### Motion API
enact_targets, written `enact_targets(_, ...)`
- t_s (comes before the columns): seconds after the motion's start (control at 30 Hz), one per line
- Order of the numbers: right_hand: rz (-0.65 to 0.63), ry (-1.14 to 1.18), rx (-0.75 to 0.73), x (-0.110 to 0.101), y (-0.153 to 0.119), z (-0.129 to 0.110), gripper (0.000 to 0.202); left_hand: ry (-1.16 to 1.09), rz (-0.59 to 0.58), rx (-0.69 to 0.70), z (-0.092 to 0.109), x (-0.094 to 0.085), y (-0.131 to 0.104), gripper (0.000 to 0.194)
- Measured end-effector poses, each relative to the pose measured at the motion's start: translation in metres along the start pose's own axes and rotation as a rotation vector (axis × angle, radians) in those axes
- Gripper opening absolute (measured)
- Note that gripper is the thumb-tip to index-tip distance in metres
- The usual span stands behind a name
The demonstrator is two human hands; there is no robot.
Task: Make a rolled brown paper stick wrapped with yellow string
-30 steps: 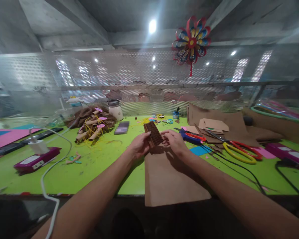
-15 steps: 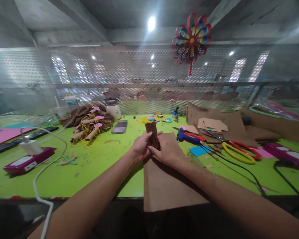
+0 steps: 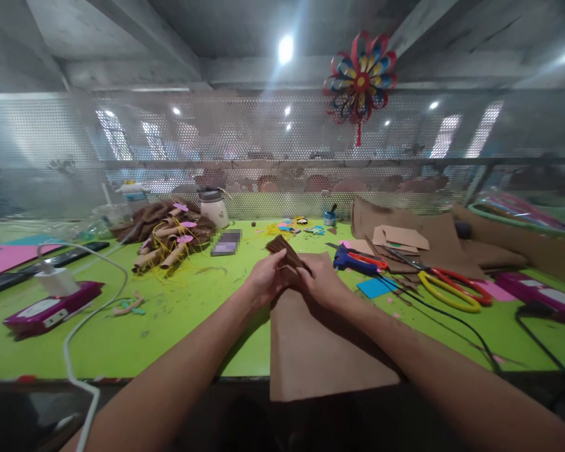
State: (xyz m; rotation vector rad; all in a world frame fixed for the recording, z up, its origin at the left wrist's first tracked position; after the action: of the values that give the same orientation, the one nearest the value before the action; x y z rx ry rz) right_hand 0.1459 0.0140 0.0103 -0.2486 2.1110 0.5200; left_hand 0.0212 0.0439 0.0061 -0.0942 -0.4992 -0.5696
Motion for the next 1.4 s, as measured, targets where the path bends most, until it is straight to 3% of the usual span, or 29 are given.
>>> enact_targets(0.17, -0.062, 0.063, -0.135, -0.014, 0.0, 0.004, 0.031, 0.337, 0.358, 0.322, 0.029, -0.027, 0.0, 0.017)
enact_targets(0.23, -0.128, 0.033, -0.165, -0.017, -0.001, 0.006, 0.028, 0.57, 0.385, 0.433, 0.038, -0.027, -0.002, 0.018)
enact_targets(0.37, -0.224, 0.128, -0.204, -0.017, -0.001, 0.011, 0.028, 0.959, 0.142, 0.403, 0.03, -0.015, -0.001, 0.001)
enact_targets(0.5, -0.239, 0.29, -0.223, -0.01, 0.002, 0.021, 0.028, 1.016, -0.106, 0.205, 0.013, -0.006, -0.003, 0.005)
enact_targets(0.7, -0.217, 0.554, -0.092, -0.003, 0.006, 0.029, 0.024, 0.844, -0.28, 0.163, 0.016, 0.001, -0.009, 0.025)
enact_targets(0.8, -0.166, 0.644, -0.049, -0.003, 0.008, 0.031, 0.024, 0.937, -0.277, 0.171, 0.017, 0.0, -0.007, 0.035)
enact_targets(0.93, -0.037, 0.708, 0.047, -0.002, 0.013, 0.041, 0.028, 1.337, -0.204, 0.147, 0.016, -0.01, -0.001, 0.031)
enact_targets(1.07, 0.019, 0.641, 0.115, 0.002, 0.013, 0.046, 0.035, 1.554, 0.038, 0.136, 0.026, -0.024, 0.001, 0.017)
enact_targets(1.13, -0.032, 0.551, 0.068, 0.006, 0.008, 0.035, 0.029, 1.543, 0.198, 0.163, 0.034, -0.031, 0.001, 0.018)
enact_targets(1.23, -0.173, 0.192, -0.107, 0.015, -0.005, 0.003, 0.027, 1.403, 0.354, 0.189, 0.045, -0.041, -0.001, 0.017)
enact_targets(1.3, -0.235, -0.07, -0.222, 0.024, -0.013, -0.017, 0.039, 1.291, 0.403, 0.194, 0.049, -0.045, -0.001, 0.016)
enact_targets(1.4, -0.28, -0.232, -0.284, 0.035, -0.015, -0.032, 0.044, 1.152, 0.399, 0.183, 0.049, -0.042, -0.002, 0.013)
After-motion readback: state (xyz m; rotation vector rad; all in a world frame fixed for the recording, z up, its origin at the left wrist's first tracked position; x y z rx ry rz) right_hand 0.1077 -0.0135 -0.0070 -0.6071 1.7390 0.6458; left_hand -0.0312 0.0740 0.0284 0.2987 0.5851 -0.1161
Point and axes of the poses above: each hand's wrist, its own y-axis towards the middle knuckle, its own x-axis out of the palm, z = x × y, the point moved 3 cm from there along y, towards the middle knuckle, and after that the axes turned 13 degrees about -z, right-handed, at the moved point
